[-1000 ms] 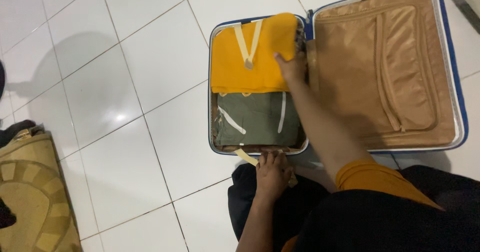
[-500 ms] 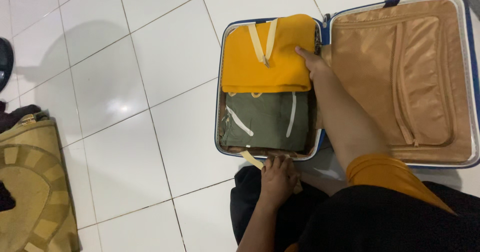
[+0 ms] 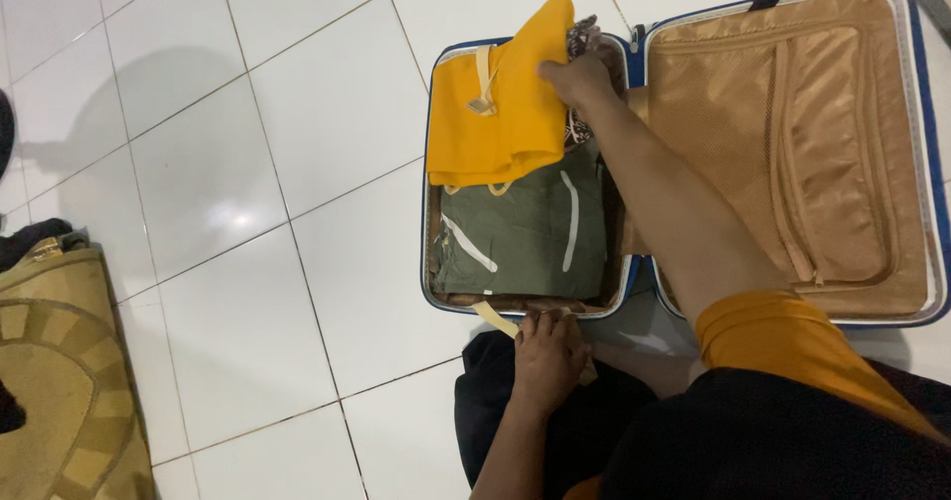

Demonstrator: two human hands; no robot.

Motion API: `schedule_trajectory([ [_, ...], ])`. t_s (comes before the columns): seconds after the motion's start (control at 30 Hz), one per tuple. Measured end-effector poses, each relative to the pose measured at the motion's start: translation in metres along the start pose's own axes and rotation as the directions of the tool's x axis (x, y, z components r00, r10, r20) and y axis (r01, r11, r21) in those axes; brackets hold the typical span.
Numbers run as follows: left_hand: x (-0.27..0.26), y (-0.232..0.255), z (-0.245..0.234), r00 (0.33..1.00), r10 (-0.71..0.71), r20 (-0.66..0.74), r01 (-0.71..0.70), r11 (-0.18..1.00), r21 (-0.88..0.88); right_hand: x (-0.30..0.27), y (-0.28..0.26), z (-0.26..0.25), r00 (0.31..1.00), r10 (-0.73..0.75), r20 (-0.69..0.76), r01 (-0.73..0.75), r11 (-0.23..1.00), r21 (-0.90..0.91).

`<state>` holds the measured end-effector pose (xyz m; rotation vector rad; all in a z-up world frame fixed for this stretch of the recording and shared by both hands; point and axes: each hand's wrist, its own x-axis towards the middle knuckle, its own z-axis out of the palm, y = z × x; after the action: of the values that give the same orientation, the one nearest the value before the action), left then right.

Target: The person unpacks a blue suitcase by removing toiletries and folded clothes, placing them into a nearby cabinet. The person then secures the suitcase straps, closes the suitcase, and moves it aside.

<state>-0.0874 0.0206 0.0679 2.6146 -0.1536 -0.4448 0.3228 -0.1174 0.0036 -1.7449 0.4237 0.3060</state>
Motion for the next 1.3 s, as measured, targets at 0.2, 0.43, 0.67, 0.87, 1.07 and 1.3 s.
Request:
schedule_trajectory([
  [0.2,0.001,0.003,-0.004,1.0,-0.02,0.022,0.021,0.999,-0.03,-0.009,-0.024,0.002,0.998,-0.055,0.018,0.058,0.978,-0.198],
  [0.43,0.001,0.004,-0.003,1.0,-0.023,-0.004,0.023,0.999,-0.03,-0.013,-0.032,0.005,0.993,-0.099,0.063,0.116,0.903,-0.413],
  [0.67,0.002,0.004,-0.002,1.0,-0.023,0.019,0.023,1.0,0.003,-0.005,-0.022,-0.006,0.99,-0.013,0.141,0.06,0.938,-0.341],
  [0.87,0.001,0.005,-0.001,1.0,-0.023,0.01,0.024,0.999,-0.025,0.004,0.001,-0.018,0.989,0.111,0.102,-0.096,0.985,-0.141],
  [1.07,0.001,0.007,0.0,1.0,0.006,-0.031,-0.006,1.0,0.001,0.0,0.054,-0.03,0.956,0.236,0.175,-0.248,0.967,0.05],
  [1.3,0.0,0.006,-0.002,0.999,0.005,-0.046,-0.007,0.999,-0.042,0.012,0.079,-0.02,0.979,0.166,0.118,-0.189,0.956,0.223],
])
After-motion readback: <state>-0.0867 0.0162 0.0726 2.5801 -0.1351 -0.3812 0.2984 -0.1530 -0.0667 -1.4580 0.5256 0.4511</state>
